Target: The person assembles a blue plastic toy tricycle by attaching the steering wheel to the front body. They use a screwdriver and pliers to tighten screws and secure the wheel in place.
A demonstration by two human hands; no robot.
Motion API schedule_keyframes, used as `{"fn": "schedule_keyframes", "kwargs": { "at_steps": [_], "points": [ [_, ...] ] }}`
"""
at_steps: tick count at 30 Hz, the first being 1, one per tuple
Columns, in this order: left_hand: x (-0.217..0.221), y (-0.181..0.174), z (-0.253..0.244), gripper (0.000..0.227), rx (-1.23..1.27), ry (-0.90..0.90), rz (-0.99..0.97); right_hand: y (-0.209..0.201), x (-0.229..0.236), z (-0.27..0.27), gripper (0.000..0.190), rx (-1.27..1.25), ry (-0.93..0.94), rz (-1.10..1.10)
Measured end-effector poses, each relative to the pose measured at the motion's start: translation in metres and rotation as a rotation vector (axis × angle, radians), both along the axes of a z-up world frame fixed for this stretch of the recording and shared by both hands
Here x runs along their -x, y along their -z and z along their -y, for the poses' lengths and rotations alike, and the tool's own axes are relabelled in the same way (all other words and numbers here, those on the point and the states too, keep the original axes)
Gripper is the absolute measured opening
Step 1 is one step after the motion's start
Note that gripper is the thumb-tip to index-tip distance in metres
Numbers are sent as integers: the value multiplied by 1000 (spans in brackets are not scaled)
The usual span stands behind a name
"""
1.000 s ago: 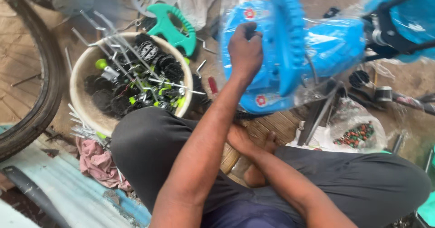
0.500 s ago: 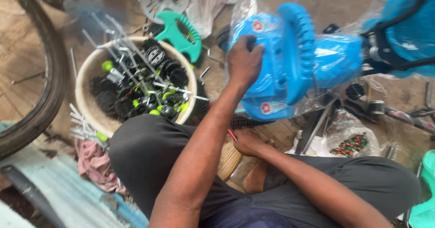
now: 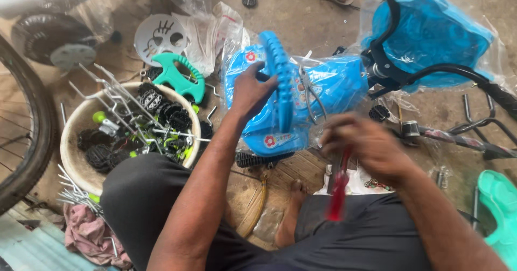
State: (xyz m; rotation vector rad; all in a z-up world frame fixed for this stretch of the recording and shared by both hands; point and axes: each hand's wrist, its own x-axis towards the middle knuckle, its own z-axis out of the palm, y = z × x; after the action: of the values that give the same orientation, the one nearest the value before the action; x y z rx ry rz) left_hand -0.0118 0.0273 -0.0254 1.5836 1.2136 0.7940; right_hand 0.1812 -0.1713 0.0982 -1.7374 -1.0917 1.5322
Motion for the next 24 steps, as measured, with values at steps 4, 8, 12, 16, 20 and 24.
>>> {"fn": "schedule_keyframes", "kwargs": {
  "at_steps": [4, 8, 12, 16, 20, 24],
  "points": [
    [-6, -22, -4, 67, -9, 66, -139, 29, -14, -54, 45, 121, -418, 610],
    [-13, -31, -4, 53, -62, 42, -250, 46, -72, -139, 48, -496, -372, 683],
    [-22, -39, -5, 43, -26, 39, -232, 78, -87, -180, 33, -545, -505, 832],
    [-19, -42, -6, 47, 55, 74, -266, 97, -91, -186, 27, -763, -548, 790],
    [-20, -52, -6, 46, 50, 89, -251, 99, -87, -195, 27, -931, -561, 641],
    [-22, -55, -6, 47, 78, 82, -293, 98, -81, -198, 30, -923, -566, 654]
  ]
}}
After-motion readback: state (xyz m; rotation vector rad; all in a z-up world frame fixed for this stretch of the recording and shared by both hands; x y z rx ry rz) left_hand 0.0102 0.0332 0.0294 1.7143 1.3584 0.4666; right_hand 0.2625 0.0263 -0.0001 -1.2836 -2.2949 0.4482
